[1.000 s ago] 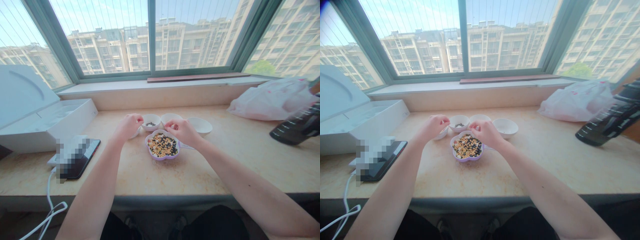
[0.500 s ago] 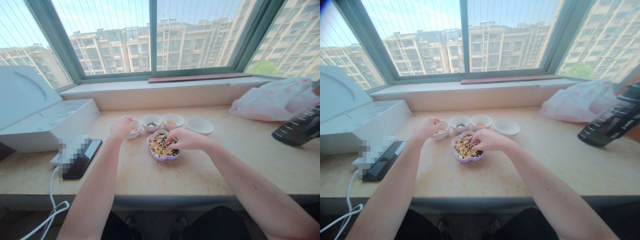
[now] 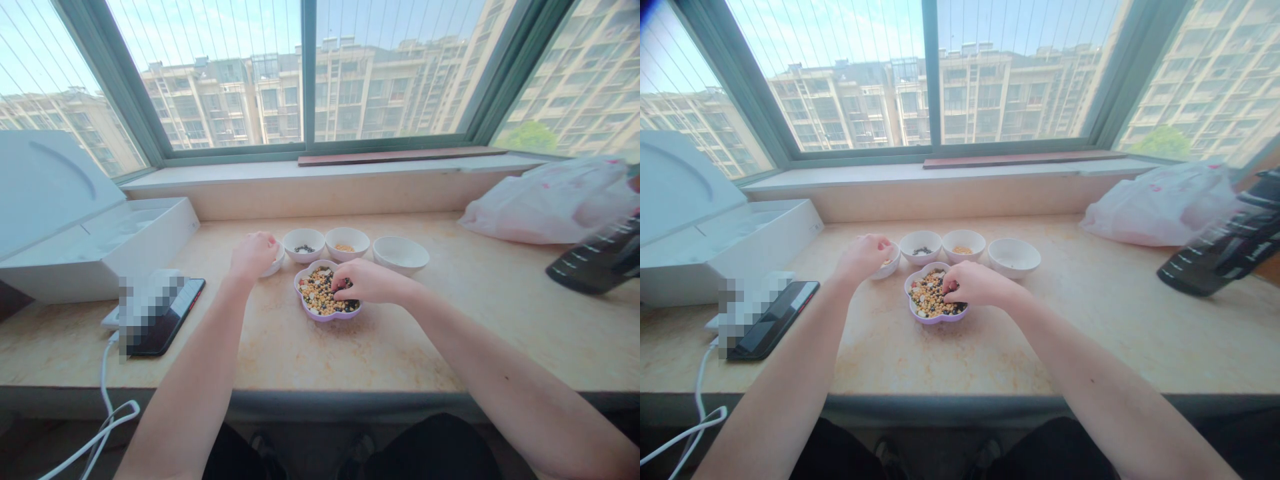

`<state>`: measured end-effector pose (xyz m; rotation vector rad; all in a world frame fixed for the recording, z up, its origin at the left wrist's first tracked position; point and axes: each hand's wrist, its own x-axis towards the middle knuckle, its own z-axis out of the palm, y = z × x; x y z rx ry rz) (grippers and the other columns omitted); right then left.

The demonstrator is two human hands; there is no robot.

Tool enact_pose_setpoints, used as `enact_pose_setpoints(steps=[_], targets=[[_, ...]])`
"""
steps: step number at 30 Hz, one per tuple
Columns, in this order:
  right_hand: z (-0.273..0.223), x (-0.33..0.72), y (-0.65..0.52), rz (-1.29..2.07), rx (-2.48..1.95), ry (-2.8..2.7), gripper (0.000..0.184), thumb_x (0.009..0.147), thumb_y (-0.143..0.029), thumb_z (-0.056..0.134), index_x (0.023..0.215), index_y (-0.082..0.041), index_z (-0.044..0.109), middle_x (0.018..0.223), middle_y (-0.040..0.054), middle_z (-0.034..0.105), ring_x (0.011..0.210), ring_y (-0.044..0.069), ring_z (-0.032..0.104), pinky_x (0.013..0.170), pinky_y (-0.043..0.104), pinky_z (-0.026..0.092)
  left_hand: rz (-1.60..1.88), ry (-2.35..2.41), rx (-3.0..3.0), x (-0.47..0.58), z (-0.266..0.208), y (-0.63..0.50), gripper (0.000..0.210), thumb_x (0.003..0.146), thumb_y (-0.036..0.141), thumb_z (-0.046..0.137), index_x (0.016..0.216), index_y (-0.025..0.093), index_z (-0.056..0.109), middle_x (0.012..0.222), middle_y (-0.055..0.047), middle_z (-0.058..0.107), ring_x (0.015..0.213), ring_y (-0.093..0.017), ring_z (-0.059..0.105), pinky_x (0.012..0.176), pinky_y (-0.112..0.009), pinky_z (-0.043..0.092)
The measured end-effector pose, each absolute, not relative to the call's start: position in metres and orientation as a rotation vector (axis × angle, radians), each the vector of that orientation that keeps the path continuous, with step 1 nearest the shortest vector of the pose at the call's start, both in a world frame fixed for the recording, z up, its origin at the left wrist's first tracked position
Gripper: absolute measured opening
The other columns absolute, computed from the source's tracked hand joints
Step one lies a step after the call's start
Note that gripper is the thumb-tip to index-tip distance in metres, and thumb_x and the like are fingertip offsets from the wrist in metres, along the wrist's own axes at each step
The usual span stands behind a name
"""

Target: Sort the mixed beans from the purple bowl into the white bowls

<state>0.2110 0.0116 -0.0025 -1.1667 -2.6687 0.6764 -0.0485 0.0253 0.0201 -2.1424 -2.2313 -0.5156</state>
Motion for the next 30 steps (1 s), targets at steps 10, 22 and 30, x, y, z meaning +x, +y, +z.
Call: enact_pose_setpoints(steps=[10, 22, 30], targets=[[0.004, 0.21, 0.008, 0.557, -1.183, -2.667, 0.016, 0.088, -0.026, 0.059, 0.082, -0.02, 0.072, 0.089, 0.005, 0.075, 0.079, 0.018, 0.064, 0.069, 0.029, 0.042, -0.57, -2.224, -2.149, -0.047, 0.021, 0.025, 0.031, 0.087, 0.028, 0.05, 0.1, 0.022, 0.077, 0.103, -0.011, 0.076, 0.098, -0.028, 0.069, 0.084, -0.037, 0.054], [0.01, 0.209, 0.014, 1.009, -1.023, -2.0, 0.029, 0.095, -0.041, 0.045, 0.078, -0.02, 0.056, 0.064, -0.0008, 0.051, 0.061, 0.015, 0.045, 0.06, 0.03, 0.035, -1.021, -1.926, -2.318, -0.051, 0.012, 0.031, 0.048, 0.08, -0.003, 0.04, 0.108, 0.018, 0.073, 0.12, -0.009, 0.064, 0.097, -0.019, 0.067, 0.09, -0.032, 0.053], [0.022, 0.214, 0.015, 1.414, -0.803, -1.31, 0.025, 0.082, -0.039, 0.061, 0.07, -0.021, 0.048, 0.065, -0.001, 0.046, 0.061, 0.014, 0.042, 0.054, 0.027, 0.03, -1.091, -1.749, -2.444, -0.041, 0.017, 0.028, 0.043, 0.083, -0.001, 0.039, 0.1, 0.017, 0.074, 0.113, -0.008, 0.067, 0.094, -0.017, 0.066, 0.094, -0.033, 0.052]])
